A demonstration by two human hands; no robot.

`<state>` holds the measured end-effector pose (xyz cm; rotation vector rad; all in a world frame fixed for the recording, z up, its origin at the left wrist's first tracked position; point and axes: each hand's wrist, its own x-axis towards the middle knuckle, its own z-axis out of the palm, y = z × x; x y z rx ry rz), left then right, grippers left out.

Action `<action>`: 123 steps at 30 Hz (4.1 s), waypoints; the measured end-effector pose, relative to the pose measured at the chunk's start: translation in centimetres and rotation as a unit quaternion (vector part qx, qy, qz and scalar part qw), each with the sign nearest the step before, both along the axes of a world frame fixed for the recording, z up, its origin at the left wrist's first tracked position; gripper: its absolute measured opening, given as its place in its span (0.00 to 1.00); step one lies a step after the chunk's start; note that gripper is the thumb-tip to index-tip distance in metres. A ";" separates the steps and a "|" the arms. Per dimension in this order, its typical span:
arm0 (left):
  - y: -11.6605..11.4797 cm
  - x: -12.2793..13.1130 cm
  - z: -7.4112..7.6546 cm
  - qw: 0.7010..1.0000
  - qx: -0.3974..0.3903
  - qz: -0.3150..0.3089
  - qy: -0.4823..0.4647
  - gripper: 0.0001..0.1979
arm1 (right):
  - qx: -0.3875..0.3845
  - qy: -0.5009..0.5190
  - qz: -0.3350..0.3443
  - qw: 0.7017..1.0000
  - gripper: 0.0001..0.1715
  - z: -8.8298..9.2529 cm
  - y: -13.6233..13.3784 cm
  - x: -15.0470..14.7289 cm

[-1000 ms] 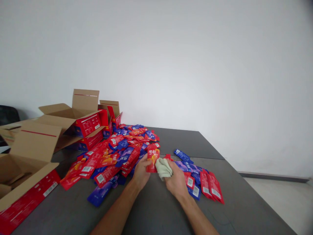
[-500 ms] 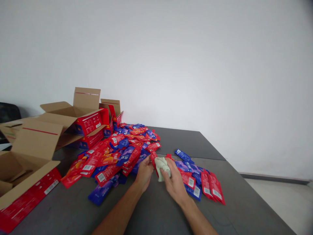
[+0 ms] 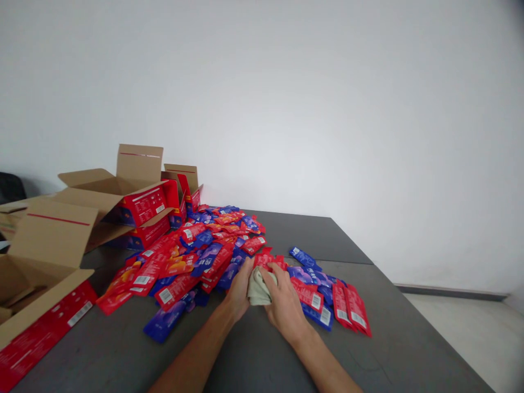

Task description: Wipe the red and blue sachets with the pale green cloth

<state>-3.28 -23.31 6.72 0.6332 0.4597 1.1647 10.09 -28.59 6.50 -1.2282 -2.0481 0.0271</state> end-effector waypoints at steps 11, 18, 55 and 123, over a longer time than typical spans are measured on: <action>0.5 -0.3 -0.6 0.996 0.048 -0.016 0.067 0.30 | 0.057 0.112 -0.020 0.992 0.44 -1.1 1.7 1.6; 0.4 -0.3 -0.5 0.999 0.010 0.006 0.042 0.22 | 0.036 0.045 0.056 0.997 0.40 -1.1 0.9 0.3; 0.7 -0.3 -2.3 0.561 0.373 0.164 0.721 0.23 | 0.017 0.106 -0.186 0.977 0.29 -0.9 3.6 5.4; 0.6 -0.1 -1.1 0.995 0.045 0.072 0.057 0.12 | -0.017 0.126 0.061 0.990 0.36 0.2 0.7 0.4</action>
